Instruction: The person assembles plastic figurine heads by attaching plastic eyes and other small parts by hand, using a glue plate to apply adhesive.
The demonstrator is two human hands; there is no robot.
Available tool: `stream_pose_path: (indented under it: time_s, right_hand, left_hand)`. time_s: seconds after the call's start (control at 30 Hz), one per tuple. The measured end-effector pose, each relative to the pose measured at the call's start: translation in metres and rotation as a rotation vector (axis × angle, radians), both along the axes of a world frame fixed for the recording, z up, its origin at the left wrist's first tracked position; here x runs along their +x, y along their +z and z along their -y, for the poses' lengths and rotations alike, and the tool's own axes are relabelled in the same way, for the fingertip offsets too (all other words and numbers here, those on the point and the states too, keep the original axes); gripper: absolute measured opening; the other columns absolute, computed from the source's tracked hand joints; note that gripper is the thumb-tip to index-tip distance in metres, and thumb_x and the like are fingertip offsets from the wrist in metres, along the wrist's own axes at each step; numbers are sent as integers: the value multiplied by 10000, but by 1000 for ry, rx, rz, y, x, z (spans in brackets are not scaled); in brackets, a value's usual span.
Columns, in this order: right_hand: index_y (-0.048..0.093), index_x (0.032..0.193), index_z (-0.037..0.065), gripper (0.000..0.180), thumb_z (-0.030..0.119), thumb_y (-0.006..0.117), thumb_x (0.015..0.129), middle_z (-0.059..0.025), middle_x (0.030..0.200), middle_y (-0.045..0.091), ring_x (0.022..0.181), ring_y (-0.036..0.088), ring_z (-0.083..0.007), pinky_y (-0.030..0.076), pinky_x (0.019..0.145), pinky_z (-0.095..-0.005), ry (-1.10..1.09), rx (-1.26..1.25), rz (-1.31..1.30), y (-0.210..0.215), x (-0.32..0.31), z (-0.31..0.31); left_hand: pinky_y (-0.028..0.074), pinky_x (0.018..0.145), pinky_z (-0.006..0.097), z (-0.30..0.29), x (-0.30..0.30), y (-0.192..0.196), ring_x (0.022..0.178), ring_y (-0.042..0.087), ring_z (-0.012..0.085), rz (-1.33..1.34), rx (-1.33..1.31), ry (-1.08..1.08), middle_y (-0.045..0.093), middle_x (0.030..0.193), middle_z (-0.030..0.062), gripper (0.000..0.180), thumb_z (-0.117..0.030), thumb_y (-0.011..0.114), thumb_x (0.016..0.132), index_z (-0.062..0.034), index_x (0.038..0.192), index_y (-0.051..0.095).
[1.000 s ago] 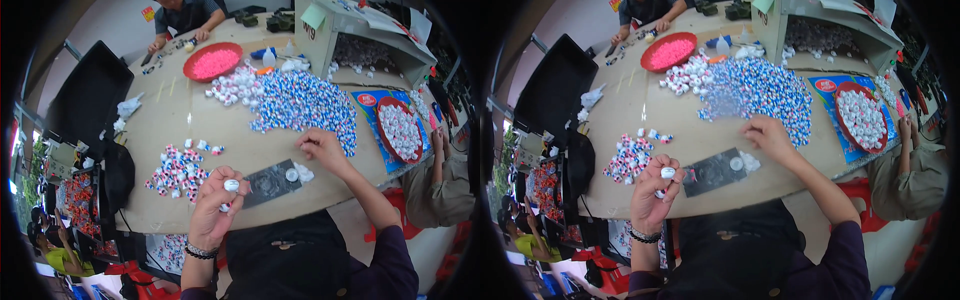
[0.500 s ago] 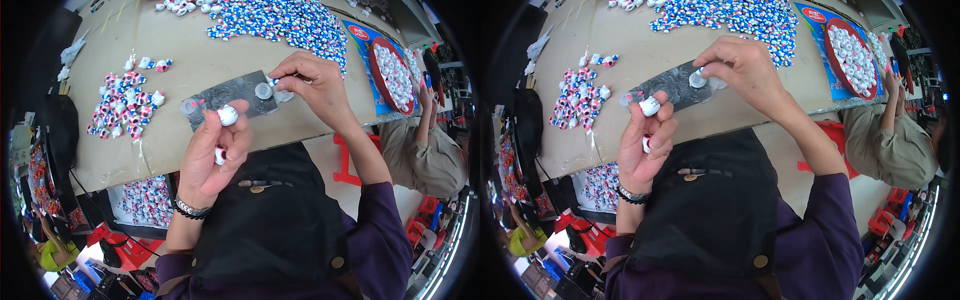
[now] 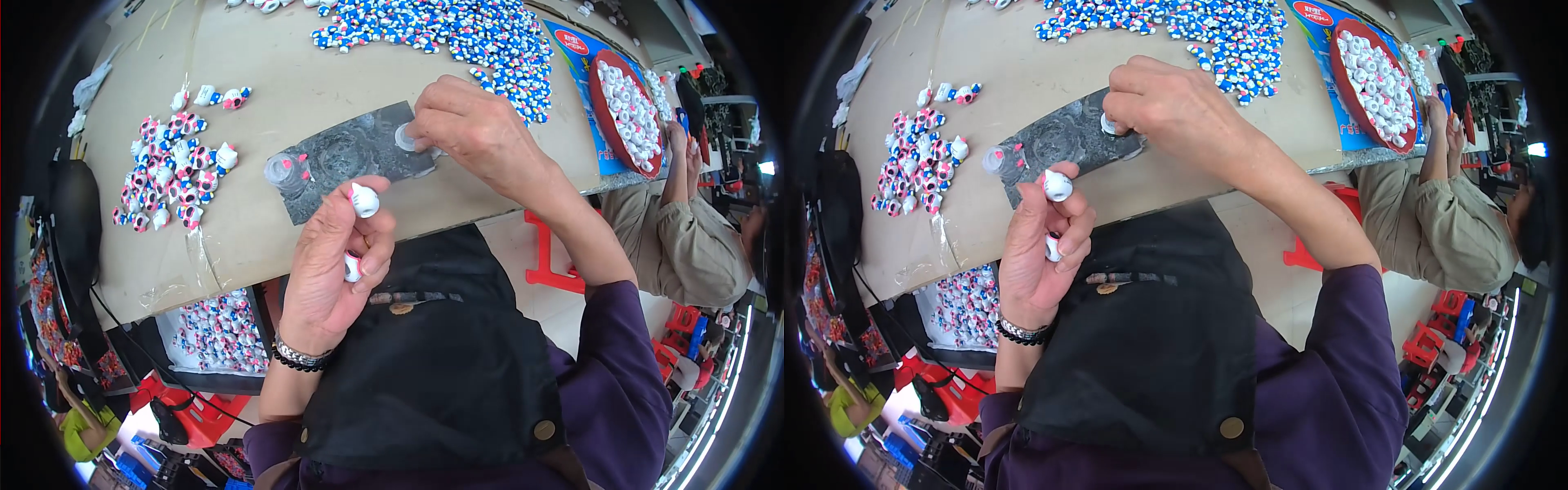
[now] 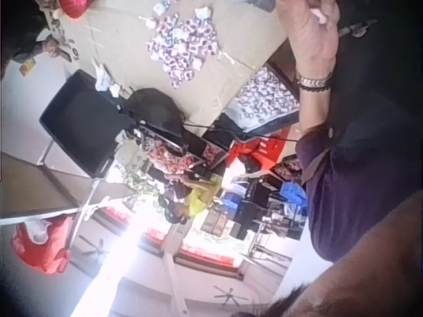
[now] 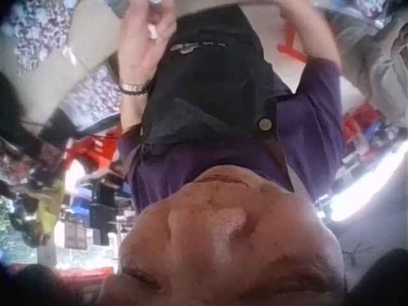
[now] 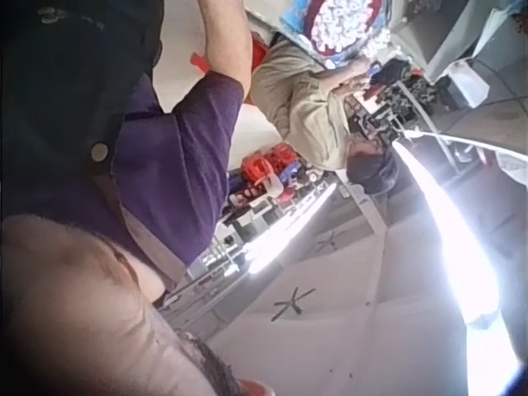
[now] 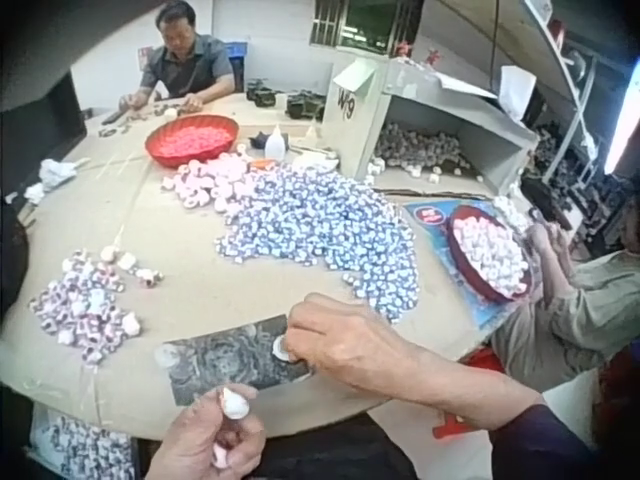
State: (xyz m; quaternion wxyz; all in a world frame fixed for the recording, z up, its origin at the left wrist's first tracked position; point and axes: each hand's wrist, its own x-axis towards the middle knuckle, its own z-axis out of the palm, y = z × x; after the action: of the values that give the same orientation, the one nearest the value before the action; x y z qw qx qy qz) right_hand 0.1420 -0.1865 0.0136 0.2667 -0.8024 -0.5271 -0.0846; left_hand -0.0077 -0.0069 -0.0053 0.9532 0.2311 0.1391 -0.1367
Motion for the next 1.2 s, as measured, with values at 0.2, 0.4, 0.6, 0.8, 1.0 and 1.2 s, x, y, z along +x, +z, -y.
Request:
stream_pose_path:
  time_s: [0.2, 0.4, 0.6, 0.8, 1.0, 1.2]
  right_hand:
    - [531, 686, 64, 91, 67, 622, 700, -29, 757, 489, 814, 554, -193, 480, 544, -337, 37, -134, 232, 11, -2, -10]
    - [624, 820, 5, 139, -12, 676, 692, -58, 782, 570, 739, 598, -215, 485, 586, -296, 84, -34, -3, 5, 7, -3]
    - [690, 916, -32, 83, 5, 671, 843, -39, 772, 615, 621, 557, -64, 432, 458, -196, -300, 473, -999, -2, -4, 3]
    - [666, 926, -44, 73, -7, 632, 873, -55, 785, 604, 577, 551, -72, 417, 401, -187, -312, 770, -1188, 6, -26, -6]
    - [667, 908, -55, 65, -52, 634, 852, -84, 893, 599, 591, 567, -83, 422, 409, -185, -179, 812, -1088, 10, -43, -16]
    - [680, 879, -44, 60, -66, 661, 827, -77, 884, 590, 590, 559, -72, 418, 434, -178, -204, 626, -929, 12, -45, -16]
  left_hand:
    - [324, 395, 185, -3, 1, 6, 564, 425, 89, -18, -17, -18, 649, 971, 99, 348, -273, 437, 1030, -19, 1253, 517]
    - [310, 410, 183, -1, 1, 3, 608, 468, 76, 52, -16, 14, 609, 964, 73, 315, -254, 530, 994, -31, 1217, 525]
    - [301, 420, 173, -1, 14, 7, 609, 462, 59, 116, 181, -7, 599, 975, 67, 314, -284, 552, 984, -48, 1188, 517]
    - [300, 429, 173, 14, 27, 9, 591, 445, 48, 117, 233, 78, 610, 992, 58, 306, -282, 544, 990, -52, 1188, 512]
    - [300, 425, 174, 23, 31, 9, 581, 440, 47, 148, 281, 129, 592, 918, 29, 299, -253, 558, 984, -35, 1179, 500]
    - [293, 434, 174, 21, 29, 3, 580, 420, 30, 263, 461, 168, 529, 779, -21, 300, -230, 582, 972, -31, 1177, 488]
